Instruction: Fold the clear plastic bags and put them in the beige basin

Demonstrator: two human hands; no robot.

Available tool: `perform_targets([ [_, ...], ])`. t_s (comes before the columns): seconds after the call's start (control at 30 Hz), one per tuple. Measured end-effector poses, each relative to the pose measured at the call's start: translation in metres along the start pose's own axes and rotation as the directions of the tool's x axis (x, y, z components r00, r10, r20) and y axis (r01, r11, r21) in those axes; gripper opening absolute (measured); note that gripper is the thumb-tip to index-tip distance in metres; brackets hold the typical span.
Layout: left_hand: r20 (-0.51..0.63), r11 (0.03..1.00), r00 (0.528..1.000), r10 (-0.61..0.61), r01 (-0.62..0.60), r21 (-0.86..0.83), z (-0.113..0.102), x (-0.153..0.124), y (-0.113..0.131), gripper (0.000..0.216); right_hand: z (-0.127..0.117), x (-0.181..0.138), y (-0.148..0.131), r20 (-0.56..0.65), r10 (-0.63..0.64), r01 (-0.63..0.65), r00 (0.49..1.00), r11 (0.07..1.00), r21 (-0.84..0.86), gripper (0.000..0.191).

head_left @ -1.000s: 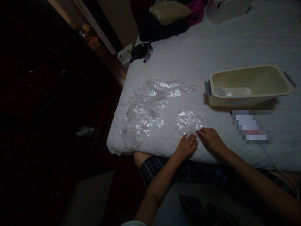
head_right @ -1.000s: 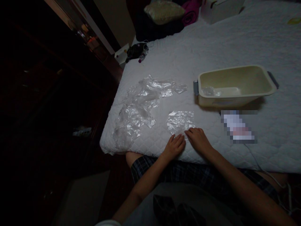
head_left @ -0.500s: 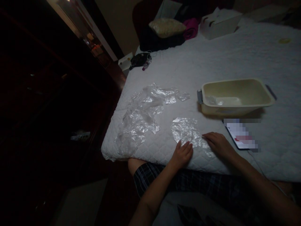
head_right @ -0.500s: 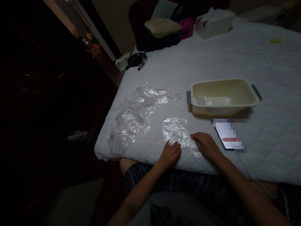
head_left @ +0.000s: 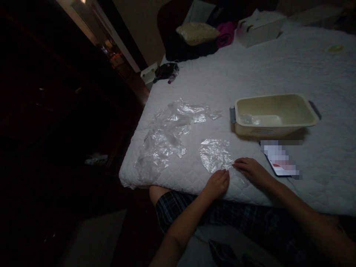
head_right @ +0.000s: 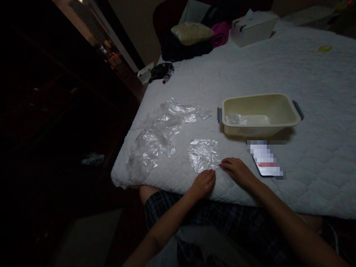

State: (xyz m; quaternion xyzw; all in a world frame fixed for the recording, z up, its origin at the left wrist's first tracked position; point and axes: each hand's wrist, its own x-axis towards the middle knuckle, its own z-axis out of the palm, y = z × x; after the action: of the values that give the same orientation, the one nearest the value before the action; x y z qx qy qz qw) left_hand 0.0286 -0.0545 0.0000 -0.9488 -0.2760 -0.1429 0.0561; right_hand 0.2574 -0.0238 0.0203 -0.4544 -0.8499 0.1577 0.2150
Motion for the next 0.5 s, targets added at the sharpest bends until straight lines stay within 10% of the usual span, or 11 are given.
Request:
perform_targets([
  [0.5,0.084,0.995,0.994,0.067,-0.073,0.071,0.001,-0.001,0.000,0.030,0.000,0.024,-0.017,0.046,0.178,-0.170,0.983,0.976,-0.138,0.032],
])
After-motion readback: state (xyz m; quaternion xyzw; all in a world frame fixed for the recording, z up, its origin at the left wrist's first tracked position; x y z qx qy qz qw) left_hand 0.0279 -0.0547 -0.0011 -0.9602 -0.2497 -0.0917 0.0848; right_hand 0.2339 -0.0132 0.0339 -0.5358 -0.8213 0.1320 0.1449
